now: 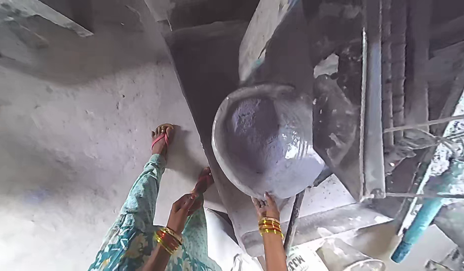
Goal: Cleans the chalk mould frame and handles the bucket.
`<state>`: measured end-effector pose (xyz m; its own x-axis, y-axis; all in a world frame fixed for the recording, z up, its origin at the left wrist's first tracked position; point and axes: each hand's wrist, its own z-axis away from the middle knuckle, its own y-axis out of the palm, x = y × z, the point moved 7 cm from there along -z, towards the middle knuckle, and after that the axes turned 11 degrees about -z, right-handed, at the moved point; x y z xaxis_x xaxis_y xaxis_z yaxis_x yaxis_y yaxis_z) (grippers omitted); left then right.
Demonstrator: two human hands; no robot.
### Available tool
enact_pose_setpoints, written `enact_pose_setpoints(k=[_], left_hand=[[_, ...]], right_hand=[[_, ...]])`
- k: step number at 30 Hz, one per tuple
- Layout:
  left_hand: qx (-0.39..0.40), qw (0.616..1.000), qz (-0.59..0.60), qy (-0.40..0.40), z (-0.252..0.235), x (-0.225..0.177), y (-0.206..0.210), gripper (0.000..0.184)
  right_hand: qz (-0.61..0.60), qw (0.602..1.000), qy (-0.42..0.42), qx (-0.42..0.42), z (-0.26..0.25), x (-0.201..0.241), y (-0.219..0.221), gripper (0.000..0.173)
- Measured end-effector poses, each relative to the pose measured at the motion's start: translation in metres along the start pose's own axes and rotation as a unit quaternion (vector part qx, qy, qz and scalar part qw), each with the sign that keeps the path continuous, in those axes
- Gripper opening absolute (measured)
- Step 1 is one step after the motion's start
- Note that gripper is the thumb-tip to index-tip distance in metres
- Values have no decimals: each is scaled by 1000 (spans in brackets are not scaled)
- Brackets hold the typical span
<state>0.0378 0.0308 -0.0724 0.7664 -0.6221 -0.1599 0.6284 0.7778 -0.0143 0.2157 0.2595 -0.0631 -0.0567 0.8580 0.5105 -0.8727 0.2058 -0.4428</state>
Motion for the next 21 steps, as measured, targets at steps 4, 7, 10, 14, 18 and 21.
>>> enact_pose_setpoints(k=[4,7,10,14,18,21], left_hand=[[-2,1000,-2,1,2,-3,-1,31],[0,1000,-14,-4,4,-4,2,31],[0,1000,-30,-8,4,-2,7,31],[3,998,-62,-13,2,5,18,31],[-2,995,-91,-38,-2,20,35,31],[-4,994,-90,-54,-4,28,50,36]], right_hand=[[86,996,-9,-36,-35,-37,-48,36],[107,993,0,-57,-56,-64,-70,36],[117,990,17,-82,-72,-80,-85,36],[112,988,46,-92,-92,-92,-91,40],[217,971,61,-78,-98,-84,-89,38],[355,932,8,-71,-88,-31,-79,61]])
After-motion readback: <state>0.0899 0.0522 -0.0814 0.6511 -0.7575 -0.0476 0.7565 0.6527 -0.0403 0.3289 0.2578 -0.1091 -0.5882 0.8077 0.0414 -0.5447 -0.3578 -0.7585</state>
